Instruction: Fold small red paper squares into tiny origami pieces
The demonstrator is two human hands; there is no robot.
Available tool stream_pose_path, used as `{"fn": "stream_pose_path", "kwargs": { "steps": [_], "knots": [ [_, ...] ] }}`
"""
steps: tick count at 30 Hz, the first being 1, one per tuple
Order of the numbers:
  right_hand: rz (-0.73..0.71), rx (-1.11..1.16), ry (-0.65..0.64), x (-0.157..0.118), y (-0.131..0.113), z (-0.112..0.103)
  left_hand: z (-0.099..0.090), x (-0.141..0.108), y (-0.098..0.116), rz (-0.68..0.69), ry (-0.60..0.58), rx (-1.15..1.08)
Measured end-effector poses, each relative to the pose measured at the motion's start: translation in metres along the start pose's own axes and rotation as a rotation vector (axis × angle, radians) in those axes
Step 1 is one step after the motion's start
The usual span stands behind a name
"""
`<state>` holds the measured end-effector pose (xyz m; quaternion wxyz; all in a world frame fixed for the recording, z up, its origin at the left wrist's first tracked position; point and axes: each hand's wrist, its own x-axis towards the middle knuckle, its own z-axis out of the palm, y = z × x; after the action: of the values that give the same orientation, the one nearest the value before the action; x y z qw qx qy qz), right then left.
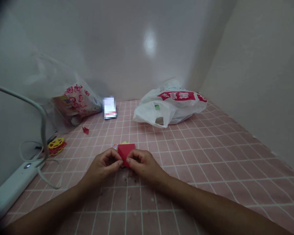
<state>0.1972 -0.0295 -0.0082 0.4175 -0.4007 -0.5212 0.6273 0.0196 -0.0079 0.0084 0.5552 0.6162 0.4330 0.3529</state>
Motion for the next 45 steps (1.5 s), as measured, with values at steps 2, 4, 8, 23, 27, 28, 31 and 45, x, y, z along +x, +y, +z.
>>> {"fn": "stream_pose_path", "kwargs": {
  "steps": [2, 4, 8, 23, 27, 28, 31, 45],
  "knots": [
    [0.001, 0.001, 0.002, 0.0002, 0.0011, -0.0002, 0.0007, -0.0001, 0.0015, 0.002, 0.011, -0.007],
    [0.005, 0.008, 0.005, 0.0005, 0.0016, -0.0002, 0.0012, -0.0005, 0.0035, 0.006, 0.023, 0.000],
    [0.020, 0.051, -0.001, 0.0006, 0.0013, -0.0003, 0.0010, -0.0014, 0.0064, 0.016, 0.035, 0.033],
    [0.019, -0.013, -0.031, -0.0004, -0.0009, -0.0004, -0.0009, 0.0004, 0.0067, 0.068, 0.097, 0.074],
    [-0.011, -0.085, 0.010, -0.0023, -0.0024, 0.0016, 0.0010, -0.0007, 0.0066, 0.066, 0.101, 0.068],
    [-0.016, -0.099, 0.016, -0.0025, -0.0023, 0.0019, 0.0014, -0.0010, 0.0068, 0.062, 0.103, 0.066],
    [-0.024, -0.127, 0.021, -0.0022, -0.0009, 0.0020, 0.0024, -0.0017, 0.0079, 0.054, 0.110, 0.058],
    [-0.010, -0.041, 0.016, -0.0029, 0.0003, 0.0016, 0.0012, 0.0002, 0.0054, -0.039, 0.033, -0.249]
  ]
}}
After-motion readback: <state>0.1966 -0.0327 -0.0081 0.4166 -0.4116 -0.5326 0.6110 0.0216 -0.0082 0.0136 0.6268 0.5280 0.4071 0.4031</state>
